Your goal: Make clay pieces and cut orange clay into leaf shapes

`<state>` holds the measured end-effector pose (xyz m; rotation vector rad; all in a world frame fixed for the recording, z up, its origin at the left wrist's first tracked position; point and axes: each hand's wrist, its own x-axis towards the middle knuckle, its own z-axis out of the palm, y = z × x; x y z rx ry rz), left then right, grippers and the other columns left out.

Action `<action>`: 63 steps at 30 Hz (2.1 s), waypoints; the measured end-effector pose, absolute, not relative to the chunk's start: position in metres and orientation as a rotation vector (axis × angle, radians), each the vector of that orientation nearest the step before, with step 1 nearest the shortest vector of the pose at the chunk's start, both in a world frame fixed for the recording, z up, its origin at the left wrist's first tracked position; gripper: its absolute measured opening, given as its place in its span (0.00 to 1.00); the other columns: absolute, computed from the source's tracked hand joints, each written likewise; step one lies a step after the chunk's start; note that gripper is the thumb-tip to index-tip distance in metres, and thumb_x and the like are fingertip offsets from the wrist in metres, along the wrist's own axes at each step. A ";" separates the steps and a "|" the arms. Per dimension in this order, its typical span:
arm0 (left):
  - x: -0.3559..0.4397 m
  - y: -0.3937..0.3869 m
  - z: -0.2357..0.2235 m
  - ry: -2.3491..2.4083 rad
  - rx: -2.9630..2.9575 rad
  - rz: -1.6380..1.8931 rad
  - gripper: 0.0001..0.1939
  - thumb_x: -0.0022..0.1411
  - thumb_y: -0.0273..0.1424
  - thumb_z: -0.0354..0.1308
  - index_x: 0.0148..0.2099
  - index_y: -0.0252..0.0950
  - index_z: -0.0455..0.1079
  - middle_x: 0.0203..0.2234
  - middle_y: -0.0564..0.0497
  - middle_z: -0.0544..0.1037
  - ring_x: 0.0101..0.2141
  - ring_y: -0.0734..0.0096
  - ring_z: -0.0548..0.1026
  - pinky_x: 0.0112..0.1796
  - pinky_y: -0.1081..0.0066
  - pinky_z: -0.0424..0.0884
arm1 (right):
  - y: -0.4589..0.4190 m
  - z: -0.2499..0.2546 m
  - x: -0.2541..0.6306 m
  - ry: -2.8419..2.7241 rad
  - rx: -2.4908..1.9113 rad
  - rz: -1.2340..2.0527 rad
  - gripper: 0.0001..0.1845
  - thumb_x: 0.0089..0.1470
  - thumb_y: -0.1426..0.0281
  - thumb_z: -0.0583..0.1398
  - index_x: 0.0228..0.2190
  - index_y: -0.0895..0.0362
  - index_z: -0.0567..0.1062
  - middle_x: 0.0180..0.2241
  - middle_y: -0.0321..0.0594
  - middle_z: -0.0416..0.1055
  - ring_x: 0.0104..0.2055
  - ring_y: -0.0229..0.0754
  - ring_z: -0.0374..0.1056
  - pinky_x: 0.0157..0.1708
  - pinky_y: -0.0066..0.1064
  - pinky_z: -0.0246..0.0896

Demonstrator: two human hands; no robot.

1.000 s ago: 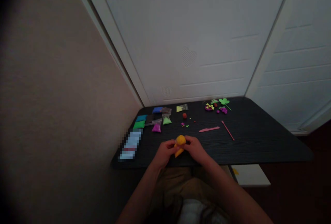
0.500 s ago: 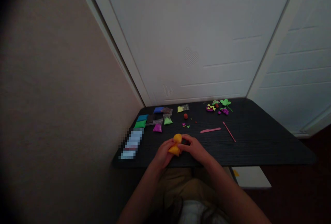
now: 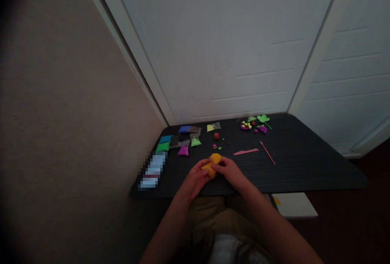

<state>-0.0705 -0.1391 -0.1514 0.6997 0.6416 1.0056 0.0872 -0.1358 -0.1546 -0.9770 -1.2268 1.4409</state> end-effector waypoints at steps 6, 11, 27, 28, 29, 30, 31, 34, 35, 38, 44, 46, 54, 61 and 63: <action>-0.070 -0.142 -0.153 0.629 0.744 0.996 0.18 0.50 0.23 0.63 0.45 0.33 0.70 0.43 0.44 0.74 0.41 0.68 0.73 0.42 0.69 0.67 | -0.136 -0.154 0.086 -1.151 -0.995 1.416 0.20 0.40 0.61 0.67 0.37 0.56 0.78 0.36 0.40 0.77 0.40 0.46 0.70 0.46 0.40 0.60; -0.068 -0.140 -0.154 0.631 0.747 0.997 0.15 0.50 0.25 0.64 0.43 0.32 0.70 0.39 0.44 0.75 0.38 0.69 0.73 0.39 0.71 0.68 | -0.135 -0.154 0.084 -1.127 -1.012 1.373 0.16 0.42 0.61 0.66 0.34 0.56 0.78 0.35 0.39 0.77 0.39 0.45 0.70 0.45 0.38 0.60; -0.068 -0.139 -0.153 0.623 0.628 0.971 0.15 0.57 0.36 0.59 0.44 0.33 0.68 0.32 0.48 0.72 0.25 0.78 0.69 0.23 0.77 0.63 | -0.137 -0.156 0.088 -1.330 -0.874 1.493 0.28 0.40 0.65 0.68 0.46 0.52 0.74 0.51 0.40 0.69 0.51 0.47 0.65 0.53 0.40 0.56; -0.068 -0.140 -0.152 0.611 0.623 0.952 0.15 0.57 0.36 0.59 0.43 0.33 0.68 0.31 0.49 0.71 0.24 0.78 0.68 0.23 0.77 0.63 | -0.137 -0.156 0.088 -1.332 -0.881 1.486 0.26 0.40 0.65 0.68 0.45 0.52 0.75 0.49 0.40 0.71 0.49 0.47 0.66 0.52 0.40 0.57; -0.068 -0.140 -0.152 0.600 0.619 0.932 0.15 0.57 0.36 0.59 0.43 0.33 0.67 0.30 0.49 0.71 0.23 0.78 0.68 0.23 0.77 0.62 | -0.137 -0.156 0.088 -1.331 -0.892 1.477 0.25 0.40 0.65 0.68 0.43 0.53 0.75 0.47 0.40 0.72 0.47 0.46 0.67 0.51 0.40 0.58; -0.068 -0.140 -0.152 0.590 0.613 0.913 0.15 0.57 0.36 0.59 0.43 0.33 0.67 0.29 0.50 0.71 0.22 0.79 0.67 0.23 0.76 0.62 | -0.138 -0.156 0.087 -1.327 -0.906 1.464 0.23 0.40 0.65 0.68 0.42 0.54 0.76 0.44 0.39 0.74 0.45 0.46 0.68 0.50 0.39 0.58; -0.067 -0.140 -0.152 0.581 0.608 0.898 0.14 0.57 0.36 0.59 0.43 0.34 0.67 0.28 0.50 0.71 0.22 0.79 0.67 0.23 0.77 0.62 | -0.138 -0.157 0.087 -1.320 -0.923 1.448 0.22 0.40 0.65 0.68 0.40 0.54 0.77 0.41 0.39 0.75 0.43 0.45 0.68 0.48 0.39 0.59; -0.066 -0.140 -0.152 0.576 0.591 0.869 0.14 0.58 0.36 0.58 0.44 0.34 0.66 0.29 0.48 0.72 0.23 0.77 0.69 0.23 0.77 0.62 | -0.138 -0.157 0.085 -1.293 -0.974 1.393 0.17 0.42 0.63 0.66 0.36 0.55 0.78 0.36 0.38 0.75 0.38 0.44 0.69 0.44 0.37 0.60; -0.066 -0.140 -0.152 0.580 0.586 0.864 0.14 0.58 0.36 0.58 0.44 0.34 0.66 0.29 0.47 0.72 0.24 0.77 0.69 0.24 0.77 0.63 | -0.138 -0.157 0.085 -1.286 -0.988 1.376 0.16 0.42 0.62 0.66 0.35 0.56 0.78 0.34 0.37 0.75 0.37 0.43 0.68 0.43 0.37 0.61; -0.065 -0.140 -0.152 0.599 0.572 0.880 0.15 0.57 0.35 0.59 0.44 0.33 0.66 0.29 0.47 0.73 0.24 0.77 0.70 0.25 0.76 0.64 | -0.137 -0.157 0.083 -1.266 -1.013 1.346 0.16 0.44 0.59 0.65 0.34 0.56 0.79 0.32 0.38 0.75 0.36 0.44 0.68 0.42 0.37 0.61; -0.065 -0.138 -0.155 0.643 0.568 1.059 0.15 0.51 0.33 0.65 0.40 0.36 0.66 0.35 0.50 0.74 0.32 0.74 0.74 0.31 0.74 0.68 | -0.135 -0.156 0.082 -1.187 -1.006 1.351 0.24 0.45 0.54 0.63 0.41 0.54 0.77 0.41 0.40 0.75 0.47 0.48 0.67 0.50 0.39 0.57; -0.064 -0.138 -0.156 0.657 0.577 1.118 0.16 0.49 0.31 0.66 0.40 0.37 0.66 0.36 0.51 0.75 0.34 0.74 0.74 0.34 0.74 0.69 | -0.135 -0.155 0.083 -1.161 -1.002 1.369 0.25 0.43 0.54 0.64 0.42 0.54 0.76 0.43 0.40 0.75 0.49 0.49 0.66 0.52 0.40 0.56; -0.057 -0.141 -0.154 0.719 0.661 1.147 0.20 0.44 0.25 0.67 0.42 0.32 0.70 0.38 0.47 0.76 0.36 0.71 0.74 0.39 0.71 0.68 | -0.134 -0.159 0.087 -1.090 -1.026 1.407 0.20 0.43 0.59 0.66 0.38 0.56 0.78 0.39 0.40 0.76 0.45 0.48 0.69 0.50 0.40 0.58; -0.057 -0.143 -0.154 0.741 0.679 1.177 0.18 0.43 0.25 0.68 0.39 0.32 0.71 0.33 0.49 0.76 0.34 0.71 0.73 0.38 0.71 0.67 | -0.134 -0.161 0.085 -1.099 -1.046 1.381 0.21 0.42 0.56 0.65 0.34 0.59 0.78 0.34 0.43 0.77 0.40 0.50 0.70 0.44 0.41 0.61; -0.058 -0.142 -0.154 0.738 0.661 1.211 0.17 0.44 0.26 0.66 0.39 0.33 0.70 0.34 0.49 0.76 0.35 0.71 0.73 0.38 0.71 0.67 | -0.134 -0.159 0.084 -1.109 -1.020 1.357 0.22 0.42 0.57 0.65 0.37 0.56 0.77 0.39 0.41 0.76 0.43 0.49 0.69 0.46 0.39 0.61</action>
